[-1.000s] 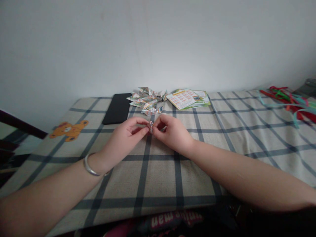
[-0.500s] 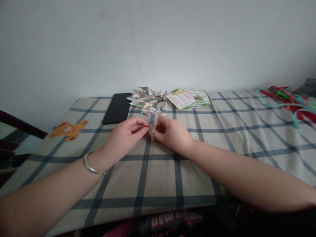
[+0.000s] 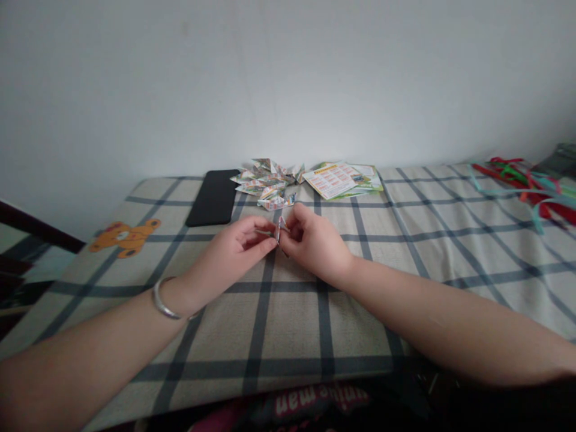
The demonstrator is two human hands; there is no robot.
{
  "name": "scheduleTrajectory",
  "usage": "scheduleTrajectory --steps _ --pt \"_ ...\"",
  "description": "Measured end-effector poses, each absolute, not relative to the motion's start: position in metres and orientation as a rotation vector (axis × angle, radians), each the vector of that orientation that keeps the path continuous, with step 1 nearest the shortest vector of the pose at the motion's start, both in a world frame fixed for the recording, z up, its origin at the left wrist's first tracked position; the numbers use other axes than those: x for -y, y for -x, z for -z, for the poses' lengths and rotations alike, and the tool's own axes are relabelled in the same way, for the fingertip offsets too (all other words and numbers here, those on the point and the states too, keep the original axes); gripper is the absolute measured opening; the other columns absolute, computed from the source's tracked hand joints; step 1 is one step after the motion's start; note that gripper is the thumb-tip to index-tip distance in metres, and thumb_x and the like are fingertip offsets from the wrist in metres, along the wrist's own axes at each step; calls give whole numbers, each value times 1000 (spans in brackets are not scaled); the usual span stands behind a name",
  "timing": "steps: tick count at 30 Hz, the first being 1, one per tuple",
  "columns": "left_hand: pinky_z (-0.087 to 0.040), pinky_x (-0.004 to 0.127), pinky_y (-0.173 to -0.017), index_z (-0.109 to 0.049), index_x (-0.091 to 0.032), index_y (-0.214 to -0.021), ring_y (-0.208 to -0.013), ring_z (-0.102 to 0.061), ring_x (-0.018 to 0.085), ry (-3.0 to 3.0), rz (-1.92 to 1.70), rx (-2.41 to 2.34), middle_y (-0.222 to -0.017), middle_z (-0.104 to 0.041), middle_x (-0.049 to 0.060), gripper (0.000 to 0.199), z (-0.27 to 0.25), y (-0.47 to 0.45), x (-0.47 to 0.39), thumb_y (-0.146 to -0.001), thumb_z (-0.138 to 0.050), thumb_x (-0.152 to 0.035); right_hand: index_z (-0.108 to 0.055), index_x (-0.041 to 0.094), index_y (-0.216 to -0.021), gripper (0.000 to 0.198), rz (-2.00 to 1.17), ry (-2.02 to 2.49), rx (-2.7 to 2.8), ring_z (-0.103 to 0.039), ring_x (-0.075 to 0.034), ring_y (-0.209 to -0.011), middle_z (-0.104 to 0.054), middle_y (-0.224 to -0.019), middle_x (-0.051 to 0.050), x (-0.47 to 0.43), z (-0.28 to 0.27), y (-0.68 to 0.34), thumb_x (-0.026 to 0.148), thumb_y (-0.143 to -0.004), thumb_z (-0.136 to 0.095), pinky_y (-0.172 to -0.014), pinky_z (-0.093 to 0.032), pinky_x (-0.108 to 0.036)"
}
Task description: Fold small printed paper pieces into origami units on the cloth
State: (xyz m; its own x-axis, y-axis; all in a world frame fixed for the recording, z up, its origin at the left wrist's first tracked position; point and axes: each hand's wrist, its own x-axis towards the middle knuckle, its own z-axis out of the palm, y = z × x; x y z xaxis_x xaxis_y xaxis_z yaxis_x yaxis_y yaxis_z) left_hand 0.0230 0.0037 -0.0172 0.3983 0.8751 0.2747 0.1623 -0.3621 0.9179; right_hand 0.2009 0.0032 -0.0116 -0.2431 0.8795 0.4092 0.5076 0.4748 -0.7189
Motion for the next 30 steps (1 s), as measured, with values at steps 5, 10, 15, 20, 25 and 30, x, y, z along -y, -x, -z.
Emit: scheduleTrajectory --steps 5,10,15,20,25,30 --pt "-55 31 -84 -57 -17 -98 -91 -67 16 -1723 -1011 -883 -100 -67 3 22 19 -24 -5 -81 -67 -25 -44 22 -77 17 -556 1171 1933 -45 -8 -50 -49 -59 7 -4 12 -201 24 -79 -61 -46 -33 -22" --pt "-55 33 -85 -59 -17 -95 -89 -67 16 -1739 -993 -914 -96 -68 3 19 20 -23 -9 -81 -66 -27 -46 21 -77 14 -517 1182 1996 -46 -9 -50 -51 -60 6 -4 11 -201 21 -79 -60 -47 -32 -23" --pt "-56 32 -84 -59 -15 -95 -86 -67 15 -1693 -986 -925 -95 -69 4 16 16 -23 -9 -82 -63 -24 -50 21 -82 9 -632 1131 1990 -54 -10 -54 -60 -65 3 -4 8 -202 25 -84 -57 -50 -38 -23" --pt "-55 34 -88 -60 -16 -99 -91 -67 15 -1782 -1000 -921 -99 -69 5 18 15 -17 -13 -83 -61 -21 -54 20 -92 7 -732 1075 2035 -63 -13 -66 -68 -76 -1 -4 6 -208 24 -87 -56 -58 -46 -24" --pt "-53 35 -92 -62 -17 -102 -96 -66 16 -1945 -967 -948 -102 -69 5 19 17 -10 -17 -83 -61 -21 -60 20 -91 7 -685 1127 2075 -62 -12 -66 -69 -77 -1 -7 7 -210 24 -86 -59 -58 -45 -24" --pt "-52 36 -91 -63 -19 -106 -97 -65 18 -2174 -960 -1084 -105 -69 5 22 15 -7 -17 -84 -61 -23 -64 19 -85 6 -630 1171 2097 -59 -11 -63 -69 -74 0 -9 6 -209 25 -84 -62 -57 -43 -22"
